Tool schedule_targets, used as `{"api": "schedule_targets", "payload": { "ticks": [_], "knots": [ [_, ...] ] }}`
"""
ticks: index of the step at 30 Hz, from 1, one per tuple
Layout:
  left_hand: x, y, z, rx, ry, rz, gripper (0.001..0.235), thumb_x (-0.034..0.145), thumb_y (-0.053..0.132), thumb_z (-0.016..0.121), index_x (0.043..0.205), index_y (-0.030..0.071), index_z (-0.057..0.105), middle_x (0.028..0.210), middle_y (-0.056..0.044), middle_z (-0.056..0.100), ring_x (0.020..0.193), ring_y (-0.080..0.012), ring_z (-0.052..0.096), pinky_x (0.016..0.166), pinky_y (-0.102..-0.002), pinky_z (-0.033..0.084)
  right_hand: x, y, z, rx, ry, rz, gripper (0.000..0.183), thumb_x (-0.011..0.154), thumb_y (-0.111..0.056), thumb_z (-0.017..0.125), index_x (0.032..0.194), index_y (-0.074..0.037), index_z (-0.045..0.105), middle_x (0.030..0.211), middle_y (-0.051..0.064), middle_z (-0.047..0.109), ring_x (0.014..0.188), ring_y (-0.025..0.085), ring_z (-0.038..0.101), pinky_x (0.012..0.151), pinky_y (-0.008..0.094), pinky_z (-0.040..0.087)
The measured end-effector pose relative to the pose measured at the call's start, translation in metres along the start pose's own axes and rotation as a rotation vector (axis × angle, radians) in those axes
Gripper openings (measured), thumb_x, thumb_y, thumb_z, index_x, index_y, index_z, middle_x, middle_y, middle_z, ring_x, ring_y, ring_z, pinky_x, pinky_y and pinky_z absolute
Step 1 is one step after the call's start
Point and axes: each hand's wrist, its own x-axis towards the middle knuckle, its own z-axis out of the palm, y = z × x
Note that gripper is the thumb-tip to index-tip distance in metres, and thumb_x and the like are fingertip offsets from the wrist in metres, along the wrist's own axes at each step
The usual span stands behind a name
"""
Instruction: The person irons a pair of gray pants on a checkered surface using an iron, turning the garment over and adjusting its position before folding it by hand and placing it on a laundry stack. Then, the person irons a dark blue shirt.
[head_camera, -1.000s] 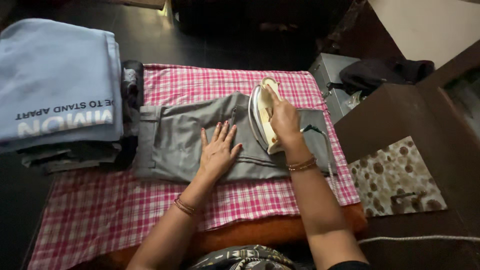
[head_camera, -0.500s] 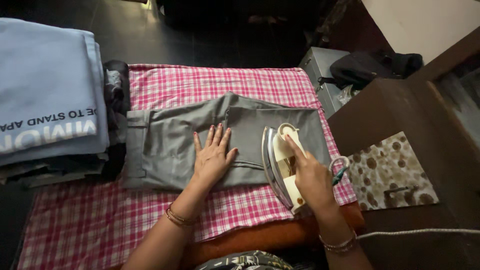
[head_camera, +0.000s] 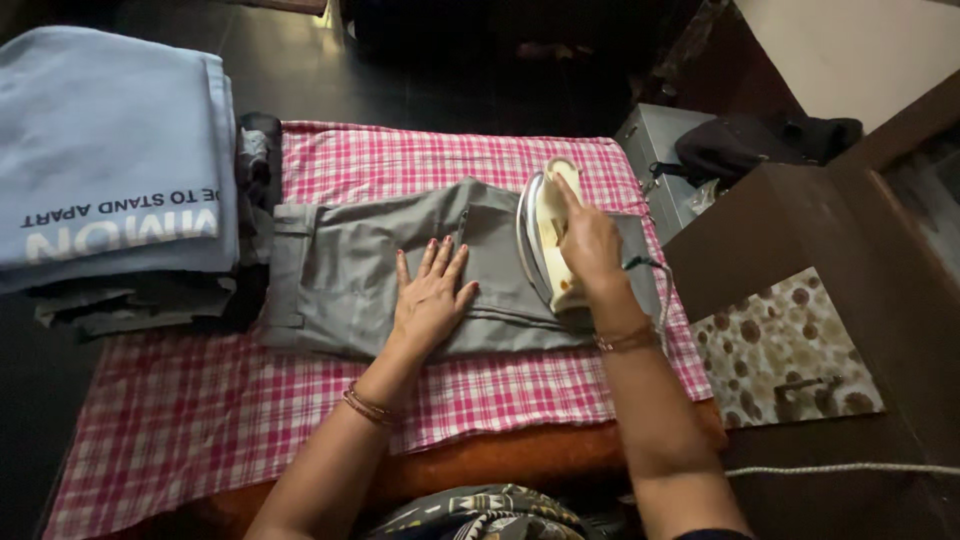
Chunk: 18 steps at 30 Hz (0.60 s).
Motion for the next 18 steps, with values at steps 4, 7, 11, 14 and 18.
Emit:
{"api": "schedule_targets", "payload": {
  "ticks": [4,7,11,14,18],
  "knots": [
    [0.001,0.0,0.003,0.008,-0.04,-0.014,0.068,0.099,0.054,0.045,0.157,0.021,0.035,0.166,-0.006,0.029,0.154,-0.0233,0.021,0.12,-0.064,-0.003,-0.058,0.013,-0.021,-0.079,-0.029,-0.087,0.084,0.093,0.003,0.058,0.164,-0.036,0.034,0.093,0.016,0.068,0.074,0.028,0.066,0.07,0.045,0.057],
    [0.002,-0.001,0.003,0.016,-0.054,-0.014,0.068,0.099,0.054,0.044,0.158,0.021,0.034,0.166,-0.006,0.027,0.154,-0.0234,0.019,0.12,-0.064,-0.004,-0.106,0.014,-0.049,-0.09,-0.255,0.079,0.083,0.095,-0.006,0.06,0.163,-0.039,0.024,0.092,0.014,0.066,0.067,0.023,0.064,0.059,0.038,0.058],
    [0.001,0.0,0.001,-0.005,-0.053,-0.011,0.069,0.098,0.054,0.046,0.157,0.02,0.034,0.166,-0.007,0.028,0.154,-0.0243,0.02,0.12,-0.065,-0.003,-0.153,0.01,-0.075,-0.086,-0.251,0.144,0.083,0.094,-0.01,0.062,0.16,-0.043,0.026,0.089,0.009,0.066,0.06,0.02,0.063,0.056,0.036,0.059],
    [0.001,0.0,0.0,-0.003,-0.021,0.001,0.068,0.098,0.052,0.047,0.156,0.018,0.037,0.165,-0.009,0.03,0.154,-0.0258,0.022,0.119,-0.066,-0.001,-0.154,0.009,-0.075,-0.108,-0.109,0.075,0.081,0.093,-0.006,0.063,0.159,-0.042,0.032,0.082,0.012,0.065,0.06,0.024,0.063,0.06,0.043,0.056],
    [0.0,0.0,0.002,0.005,0.033,0.02,0.067,0.098,0.05,0.049,0.155,0.016,0.04,0.164,-0.01,0.034,0.153,-0.027,0.025,0.119,-0.067,0.001,-0.112,0.015,-0.052,-0.061,-0.047,0.068,0.078,0.093,-0.005,0.061,0.159,-0.037,0.035,0.084,0.014,0.065,0.065,0.029,0.066,0.06,0.045,0.057]
  ]
}}
